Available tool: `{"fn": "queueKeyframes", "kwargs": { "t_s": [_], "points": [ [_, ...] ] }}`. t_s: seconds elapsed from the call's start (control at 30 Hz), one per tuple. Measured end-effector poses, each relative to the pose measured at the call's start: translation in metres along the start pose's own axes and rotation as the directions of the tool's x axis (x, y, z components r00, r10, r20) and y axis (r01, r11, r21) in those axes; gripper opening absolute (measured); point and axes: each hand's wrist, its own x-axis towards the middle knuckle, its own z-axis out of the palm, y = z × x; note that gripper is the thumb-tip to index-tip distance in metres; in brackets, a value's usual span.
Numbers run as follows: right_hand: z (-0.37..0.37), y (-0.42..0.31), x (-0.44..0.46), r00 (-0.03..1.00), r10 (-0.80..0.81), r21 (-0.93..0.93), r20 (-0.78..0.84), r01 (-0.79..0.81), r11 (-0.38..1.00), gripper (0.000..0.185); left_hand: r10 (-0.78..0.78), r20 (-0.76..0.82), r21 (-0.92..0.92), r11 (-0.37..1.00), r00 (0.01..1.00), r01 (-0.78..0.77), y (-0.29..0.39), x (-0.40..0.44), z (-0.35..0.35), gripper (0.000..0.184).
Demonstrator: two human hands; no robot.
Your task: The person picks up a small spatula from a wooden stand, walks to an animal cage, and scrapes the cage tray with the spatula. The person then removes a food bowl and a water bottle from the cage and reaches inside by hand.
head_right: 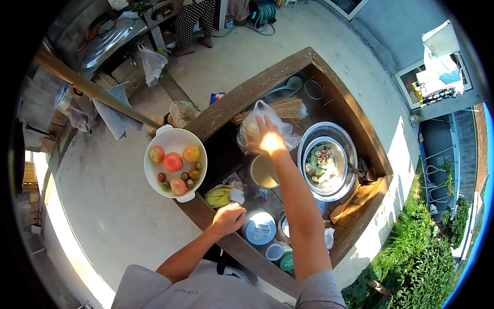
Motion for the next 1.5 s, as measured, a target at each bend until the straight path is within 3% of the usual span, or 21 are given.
{"fn": "queueKeyframes", "kwargs": {
  "t_s": [0.07, 0.17, 0.2, 0.3, 0.4, 0.5, 0.6, 0.63, 0.73, 0.8, 0.93, 0.97, 1.0, 1.07, 1.13, 1.17, 1.3, 1.4, 1.43, 1.47, 1.5],
  "points": [
    [0.008, 0.003, 0.014, 0.960, 0.093, 0.002, 0.266, -0.097, 0.995, 0.072, -0.004, -0.013, -0.030, 1.000, 1.000, 0.004, 0.000, 0.000, -0.003, 0.004],
    [0.024, 0.017, 0.012, 0.992, 0.088, 0.068, 0.090, -0.094, 0.993, 0.055, -0.001, -0.009, -0.046, 0.999, 1.000, 0.000, -0.003, 0.000, -0.002, 0.004],
    [0.032, 0.031, 0.012, 0.998, 0.035, 0.160, -0.044, -0.027, 0.987, 0.033, 0.001, -0.009, -0.051, 0.999, 1.000, -0.001, -0.003, 0.000, -0.003, 0.005],
    [0.033, 0.072, 0.021, 0.977, 0.213, 0.415, -0.028, -0.182, 0.891, 0.033, 0.012, 0.013, -0.041, 0.999, 1.000, -0.012, -0.003, 0.003, -0.004, 0.007],
    [0.028, 0.097, 0.021, 0.932, 0.325, 0.529, -0.161, -0.196, 0.825, 0.029, 0.031, -0.005, -0.048, 0.998, 1.000, -0.031, -0.003, 0.004, -0.003, 0.010],
    [0.026, 0.093, 0.022, 0.895, 0.410, 0.608, -0.177, -0.228, 0.760, 0.029, 0.023, 0.001, -0.045, 0.999, 1.000, -0.023, -0.003, 0.004, -0.002, 0.010],
    [0.046, 0.090, 0.032, 0.901, 0.355, 0.633, -0.249, -0.125, 0.764, 0.032, 0.011, 0.039, -0.052, 0.999, 0.999, -0.009, -0.001, 0.005, -0.004, 0.010],
    [0.037, 0.070, 0.030, 0.911, 0.306, 0.450, -0.276, -0.159, 0.879, 0.032, 0.019, 0.050, -0.038, 0.999, 0.999, -0.017, -0.001, 0.005, -0.006, 0.010],
    [0.043, 0.044, 0.033, 0.995, 0.104, 0.342, 0.004, -0.099, 0.935, 0.040, 0.009, 0.005, -0.063, 0.998, 1.000, -0.009, -0.002, 0.002, -0.005, 0.010],
    [0.055, 0.029, 0.035, 0.989, 0.090, -0.024, 0.116, -0.088, 0.996, 0.048, -0.001, 0.022, -0.065, 0.998, 1.000, 0.003, -0.004, 0.001, -0.005, 0.010],
    [0.051, 0.025, 0.035, 0.983, 0.097, -0.097, 0.153, -0.083, 0.992, 0.046, -0.034, -0.028, -0.094, 0.995, 0.999, 0.031, -0.014, -0.006, 0.005, 0.011],
    [0.043, 0.023, 0.029, 0.991, 0.084, -0.115, 0.104, -0.072, 0.991, 0.032, -0.039, -0.042, -0.105, 0.994, 0.998, 0.035, -0.013, -0.005, 0.003, 0.012],
    [0.045, 0.037, 0.024, 0.992, -0.035, 0.010, -0.120, 0.036, 0.999, 0.035, -0.012, -0.062, -0.107, 0.994, 0.998, 0.006, -0.013, -0.006, 0.002, 0.012],
    [0.037, 0.059, 0.031, 0.985, 0.069, 0.165, -0.156, -0.043, 0.985, 0.031, -0.058, -0.073, -0.109, 0.993, 0.996, 0.050, -0.012, -0.005, -0.002, 0.012],
    [0.014, 0.058, 0.034, 0.943, 0.170, 0.154, -0.286, -0.130, 0.979, 0.027, -0.081, -0.046, -0.106, 0.991, 0.996, 0.076, -0.015, -0.006, 0.001, 0.011],
    [0.001, 0.058, 0.033, 0.933, 0.249, 0.258, -0.261, -0.181, 0.949, 0.030, -0.099, -0.037, -0.103, 0.990, 0.994, 0.095, -0.015, -0.008, 0.003, 0.010],
    [-0.011, 0.089, 0.033, 0.874, 0.254, 0.204, -0.414, -0.182, 0.962, 0.032, -0.104, -0.089, -0.124, 0.988, 0.991, 0.093, -0.010, -0.002, -0.002, 0.006],
    [-0.007, 0.106, 0.026, 0.749, 0.339, 0.386, -0.569, -0.121, 0.914, 0.029, -0.115, -0.100, -0.138, 0.985, 0.988, 0.101, -0.006, 0.001, -0.004, 0.005],
    [-0.003, 0.128, 0.024, 0.733, 0.181, 0.316, -0.656, 0.049, 0.947, 0.025, -0.121, -0.087, -0.134, 0.985, 0.989, 0.109, -0.006, 0.001, -0.003, 0.006],
    [0.002, 0.149, 0.024, 0.738, 0.142, 0.173, -0.660, -0.034, 0.984, 0.021, -0.128, -0.075, -0.129, 0.985, 0.989, 0.117, -0.005, 0.002, -0.003, 0.006],
    [-0.001, 0.153, 0.024, 0.703, 0.326, 0.412, -0.632, -0.051, 0.910, 0.020, -0.129, -0.064, -0.118, 0.986, 0.990, 0.121, -0.006, 0.002, -0.002, 0.007]
  ]
}}
